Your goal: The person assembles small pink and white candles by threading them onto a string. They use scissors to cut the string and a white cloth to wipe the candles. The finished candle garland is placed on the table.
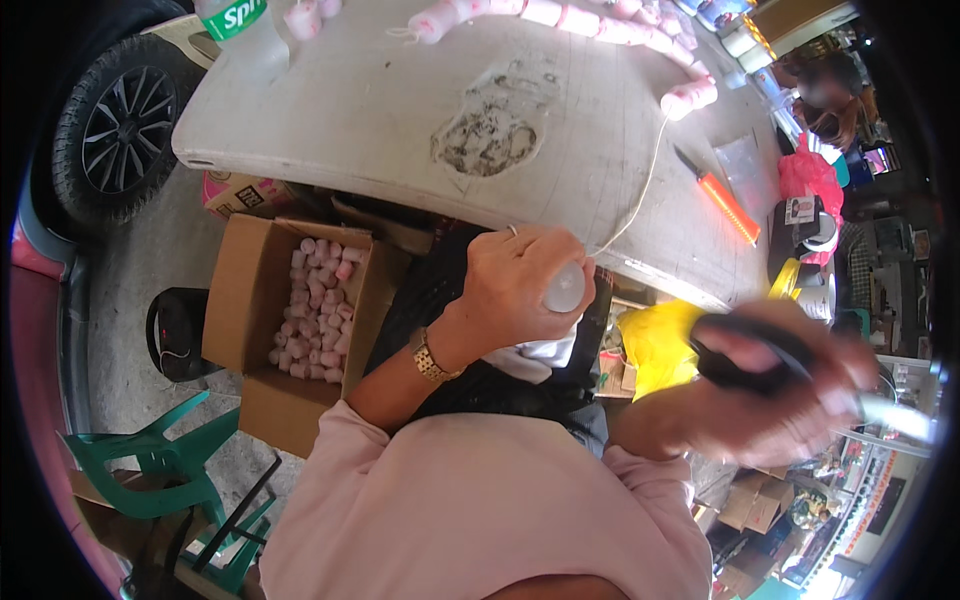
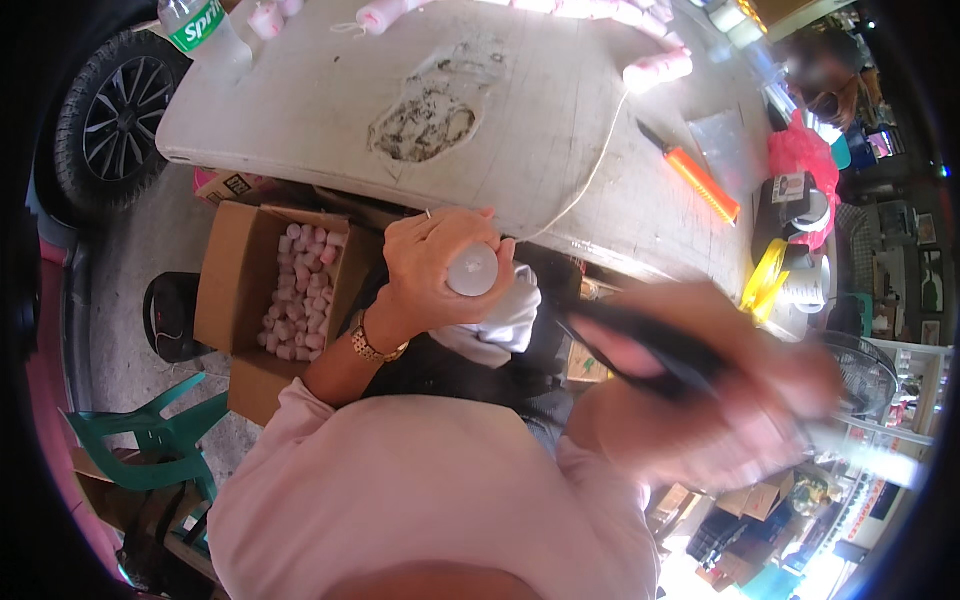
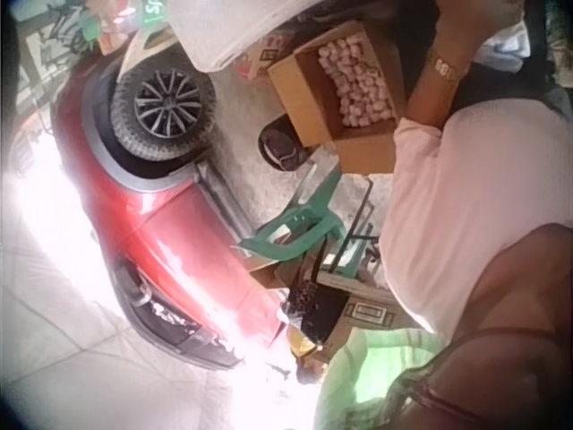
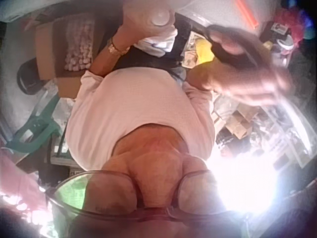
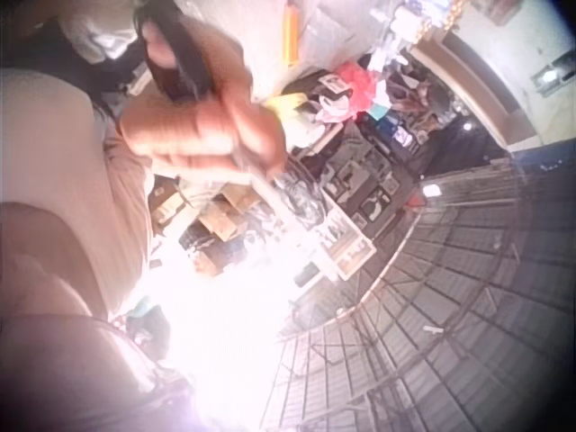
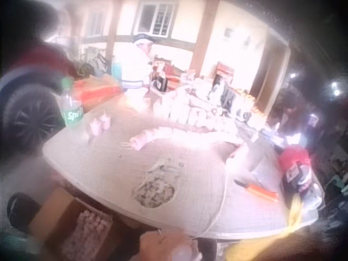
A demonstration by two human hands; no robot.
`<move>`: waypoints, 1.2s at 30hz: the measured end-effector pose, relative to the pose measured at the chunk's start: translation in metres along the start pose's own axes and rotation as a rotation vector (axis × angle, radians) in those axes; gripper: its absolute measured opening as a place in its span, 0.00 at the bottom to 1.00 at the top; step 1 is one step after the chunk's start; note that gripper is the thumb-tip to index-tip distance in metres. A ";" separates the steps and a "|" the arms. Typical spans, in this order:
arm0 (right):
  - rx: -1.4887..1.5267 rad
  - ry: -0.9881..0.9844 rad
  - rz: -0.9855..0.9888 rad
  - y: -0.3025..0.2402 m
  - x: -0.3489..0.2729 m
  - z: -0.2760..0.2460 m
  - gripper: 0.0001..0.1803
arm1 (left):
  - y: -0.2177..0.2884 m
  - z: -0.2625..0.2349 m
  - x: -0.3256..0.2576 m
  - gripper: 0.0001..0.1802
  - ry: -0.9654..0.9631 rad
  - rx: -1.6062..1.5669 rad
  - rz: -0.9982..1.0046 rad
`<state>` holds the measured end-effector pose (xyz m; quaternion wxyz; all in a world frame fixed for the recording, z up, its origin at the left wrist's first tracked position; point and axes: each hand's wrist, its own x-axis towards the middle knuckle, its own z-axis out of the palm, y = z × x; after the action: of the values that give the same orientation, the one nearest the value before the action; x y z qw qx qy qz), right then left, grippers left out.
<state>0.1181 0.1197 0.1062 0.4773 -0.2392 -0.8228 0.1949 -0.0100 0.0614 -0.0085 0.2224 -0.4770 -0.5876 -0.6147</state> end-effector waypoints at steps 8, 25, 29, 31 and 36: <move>0.368 -0.045 -0.041 -0.003 0.001 0.011 0.17 | 0.013 -0.005 -0.001 0.13 -0.016 0.025 -0.023; 0.891 -1.109 1.013 0.069 -0.114 0.030 0.23 | -0.026 -0.074 -0.113 0.23 -0.503 0.001 -0.486; 1.168 -1.426 1.026 0.073 -0.124 0.023 0.38 | -0.020 -0.091 -0.131 0.23 -0.544 0.200 -0.429; 1.164 -1.530 0.970 0.078 -0.121 0.021 0.38 | -0.016 -0.095 -0.136 0.21 -0.484 0.247 -0.451; 1.186 -1.765 0.711 0.093 -0.112 0.034 0.34 | -0.026 -0.086 -0.137 0.16 -0.475 0.024 -0.867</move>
<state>0.1560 0.1270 -0.0387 -0.3174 0.0266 -0.5349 0.7826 0.0017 -0.0528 -0.1254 -0.1882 -0.3129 -0.7734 -0.5182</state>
